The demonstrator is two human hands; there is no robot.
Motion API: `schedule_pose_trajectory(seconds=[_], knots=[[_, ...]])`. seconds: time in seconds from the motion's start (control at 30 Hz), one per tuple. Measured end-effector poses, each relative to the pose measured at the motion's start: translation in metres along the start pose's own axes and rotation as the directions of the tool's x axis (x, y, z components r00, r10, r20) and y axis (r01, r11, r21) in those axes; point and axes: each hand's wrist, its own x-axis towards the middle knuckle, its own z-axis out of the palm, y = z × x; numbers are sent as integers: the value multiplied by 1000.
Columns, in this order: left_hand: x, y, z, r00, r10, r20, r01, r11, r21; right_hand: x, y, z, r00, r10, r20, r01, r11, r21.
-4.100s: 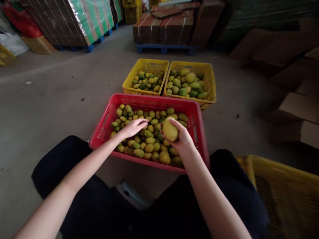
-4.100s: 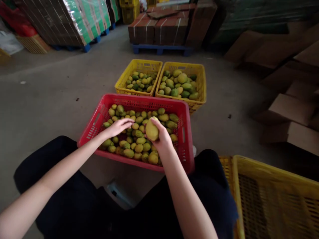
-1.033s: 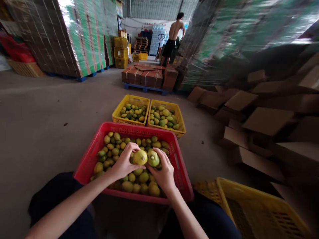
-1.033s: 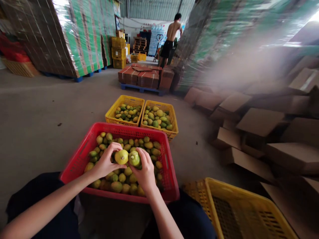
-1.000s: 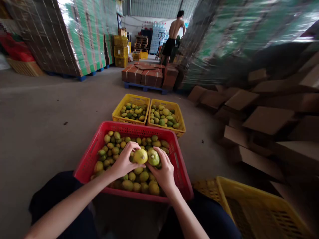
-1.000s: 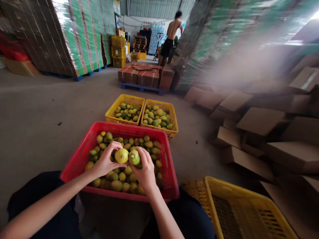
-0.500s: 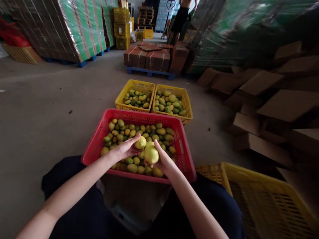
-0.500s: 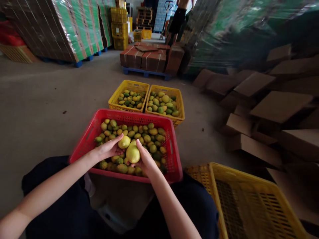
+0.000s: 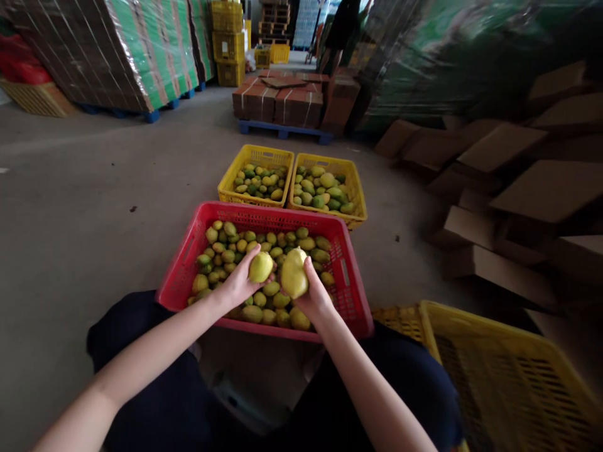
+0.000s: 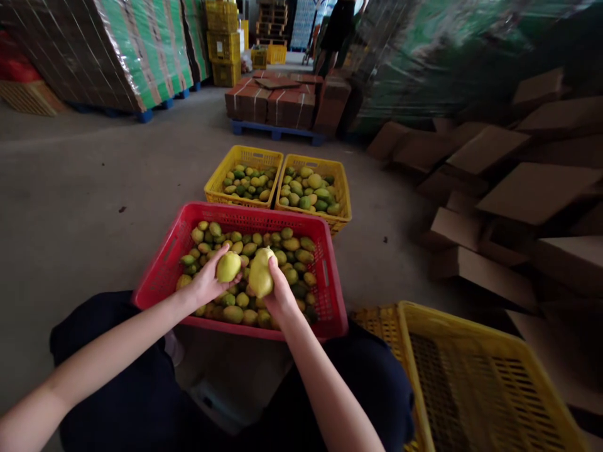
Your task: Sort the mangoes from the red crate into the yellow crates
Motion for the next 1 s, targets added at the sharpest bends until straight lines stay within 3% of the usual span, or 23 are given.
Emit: schedule_pose_trajectory(seconds=[0.13, 0.27, 0.47, 0.67, 0.87, 1.0], knots=[[2, 0, -3, 995, -22, -95, 5, 983, -182, 0, 2, 3, 999, 37, -21, -37, 999, 26], [0, 1, -11, 986, 5, -167, -34, 985, -170, -2, 5, 3, 999, 37, -11, -37, 998, 46], [-5, 3, -26, 997, 3, -83, -11, 995, -99, 1, 8, 4, 995, 96, 2, -95, 984, 150], [-6, 2, -30, 989, 12, -150, -27, 995, -98, 7, 13, 7, 997, 64, -47, -58, 990, 131], [-13, 9, -20, 982, 57, -182, -75, 993, -92, 2, 9, 12, 991, 95, -94, -81, 986, 146], [-11, 10, -17, 996, 55, -74, -64, 990, -124, 6, 12, 6, 993, 103, -53, -93, 982, 161]])
